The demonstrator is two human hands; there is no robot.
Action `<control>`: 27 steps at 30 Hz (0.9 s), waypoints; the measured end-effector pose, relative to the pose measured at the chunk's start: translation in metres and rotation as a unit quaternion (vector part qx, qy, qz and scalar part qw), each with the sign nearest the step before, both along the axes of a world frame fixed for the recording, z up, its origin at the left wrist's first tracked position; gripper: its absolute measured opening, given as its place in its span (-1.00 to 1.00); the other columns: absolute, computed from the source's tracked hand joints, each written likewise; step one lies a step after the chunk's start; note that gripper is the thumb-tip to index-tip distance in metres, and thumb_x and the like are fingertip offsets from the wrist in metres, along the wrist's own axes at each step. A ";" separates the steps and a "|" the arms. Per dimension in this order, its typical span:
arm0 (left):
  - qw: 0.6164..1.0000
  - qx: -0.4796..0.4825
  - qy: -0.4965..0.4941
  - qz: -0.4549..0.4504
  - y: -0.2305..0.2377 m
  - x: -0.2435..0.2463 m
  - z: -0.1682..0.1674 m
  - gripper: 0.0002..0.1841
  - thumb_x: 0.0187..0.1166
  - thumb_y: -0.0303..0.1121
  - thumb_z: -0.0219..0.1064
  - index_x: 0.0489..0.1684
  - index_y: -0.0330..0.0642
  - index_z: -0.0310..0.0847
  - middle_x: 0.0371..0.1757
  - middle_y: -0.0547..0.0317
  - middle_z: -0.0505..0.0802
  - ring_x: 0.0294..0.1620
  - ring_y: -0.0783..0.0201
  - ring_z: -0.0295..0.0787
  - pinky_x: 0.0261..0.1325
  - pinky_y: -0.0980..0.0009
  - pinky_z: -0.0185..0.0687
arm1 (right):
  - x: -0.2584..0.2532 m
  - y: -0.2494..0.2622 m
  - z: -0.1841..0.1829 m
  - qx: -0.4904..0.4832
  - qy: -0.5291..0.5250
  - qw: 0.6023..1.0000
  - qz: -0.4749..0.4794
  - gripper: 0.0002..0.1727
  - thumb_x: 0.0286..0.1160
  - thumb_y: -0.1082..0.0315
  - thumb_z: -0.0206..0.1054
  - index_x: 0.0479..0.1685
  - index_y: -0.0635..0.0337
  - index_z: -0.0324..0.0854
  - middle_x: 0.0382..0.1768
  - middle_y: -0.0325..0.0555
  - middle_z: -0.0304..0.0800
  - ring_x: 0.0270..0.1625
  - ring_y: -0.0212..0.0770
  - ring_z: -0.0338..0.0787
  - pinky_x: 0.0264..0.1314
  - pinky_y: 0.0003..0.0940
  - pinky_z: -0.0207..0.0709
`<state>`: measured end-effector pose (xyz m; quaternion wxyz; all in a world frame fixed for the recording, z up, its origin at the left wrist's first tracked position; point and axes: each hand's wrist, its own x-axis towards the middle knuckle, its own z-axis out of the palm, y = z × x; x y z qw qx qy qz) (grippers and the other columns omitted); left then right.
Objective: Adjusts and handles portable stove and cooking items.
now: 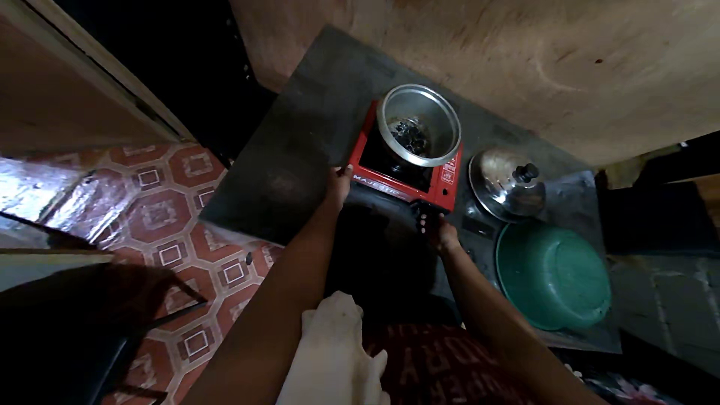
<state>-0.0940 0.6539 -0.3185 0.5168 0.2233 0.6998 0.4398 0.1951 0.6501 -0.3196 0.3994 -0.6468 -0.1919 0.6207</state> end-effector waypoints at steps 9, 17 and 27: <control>1.000 -0.013 0.002 0.001 -0.001 0.001 0.001 -0.40 0.84 -0.01 0.09 0.66 -0.30 0.29 0.52 -0.33 0.60 0.50 -0.19 0.55 0.46 -0.17 0.44 | -0.006 0.001 0.000 -0.021 0.037 0.997 -0.063 -0.47 0.97 0.08 -0.36 0.00 0.27 0.45 -0.37 -0.13 0.66 -0.50 -0.35 0.65 -0.46 -0.48 0.56; 0.999 -0.036 -0.011 -0.033 -0.006 -0.008 0.010 -0.36 0.84 0.04 0.07 0.71 -0.28 0.22 0.62 -0.34 0.50 0.60 -0.23 0.46 0.54 -0.20 0.38 | -0.012 -0.003 0.004 -0.034 -0.002 0.998 -0.050 -0.46 0.96 0.05 -0.39 0.11 0.24 0.44 -0.30 -0.13 0.65 -0.43 -0.32 0.64 -0.37 -0.43 0.57; 0.983 -0.066 0.056 -0.164 -0.108 -0.050 0.041 -0.53 0.85 -0.19 0.13 0.55 -0.34 0.42 0.48 -0.28 0.63 0.46 -0.04 0.62 0.52 0.05 0.52 | -0.105 -0.075 -0.012 0.332 -0.370 0.532 0.686 -0.36 0.77 -0.13 0.10 0.83 -0.36 0.25 0.93 -0.04 -0.12 0.94 0.24 -0.23 0.73 0.64 -0.37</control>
